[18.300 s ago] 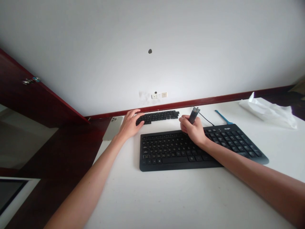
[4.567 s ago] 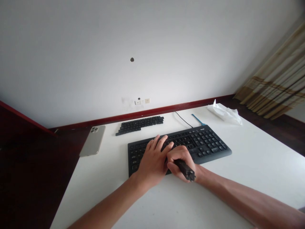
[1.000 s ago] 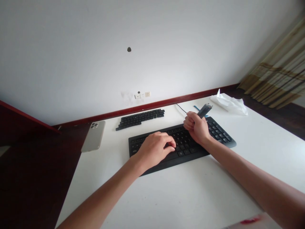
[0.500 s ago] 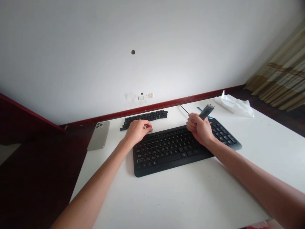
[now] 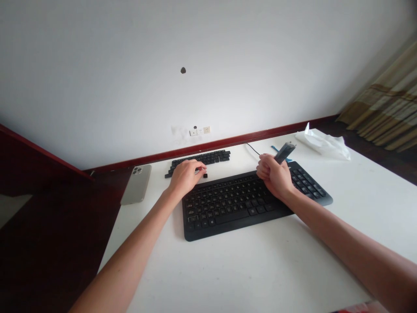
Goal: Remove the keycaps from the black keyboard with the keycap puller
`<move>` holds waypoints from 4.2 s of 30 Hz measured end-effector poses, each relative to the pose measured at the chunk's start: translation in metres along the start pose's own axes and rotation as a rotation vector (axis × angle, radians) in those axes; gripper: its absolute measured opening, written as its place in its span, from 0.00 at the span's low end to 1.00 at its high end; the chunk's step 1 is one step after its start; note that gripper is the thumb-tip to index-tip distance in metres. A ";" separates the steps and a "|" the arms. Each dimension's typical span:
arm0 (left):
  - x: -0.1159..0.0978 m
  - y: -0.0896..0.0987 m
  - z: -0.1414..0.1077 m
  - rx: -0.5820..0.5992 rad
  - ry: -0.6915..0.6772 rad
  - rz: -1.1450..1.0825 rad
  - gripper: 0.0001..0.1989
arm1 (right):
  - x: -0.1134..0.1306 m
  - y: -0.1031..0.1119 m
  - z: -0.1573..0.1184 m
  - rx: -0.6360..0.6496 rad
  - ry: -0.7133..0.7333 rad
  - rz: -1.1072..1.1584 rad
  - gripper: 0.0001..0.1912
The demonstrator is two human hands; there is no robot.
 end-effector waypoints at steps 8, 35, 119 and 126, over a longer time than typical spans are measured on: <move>-0.008 0.017 -0.001 0.070 -0.264 0.095 0.18 | 0.000 0.000 0.000 -0.007 0.004 -0.015 0.24; 0.011 0.014 -0.006 0.107 -0.175 0.257 0.20 | 0.002 0.001 -0.003 0.052 0.046 -0.096 0.24; -0.106 -0.083 -0.060 0.201 -0.005 0.002 0.32 | -0.001 -0.024 -0.047 0.844 -0.131 -0.114 0.29; -0.103 -0.082 -0.060 0.156 -0.059 0.050 0.28 | -0.001 -0.027 -0.051 0.705 -0.107 -0.128 0.26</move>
Point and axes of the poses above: each hand's wrist, its own z-axis towards the middle knuckle, its own y-axis out of the back of the hand, x = y × z, the point moved 2 cm from there along z, towards the middle knuckle, and after that the axes turned 15 degrees about -z, right-handed, at the moved point
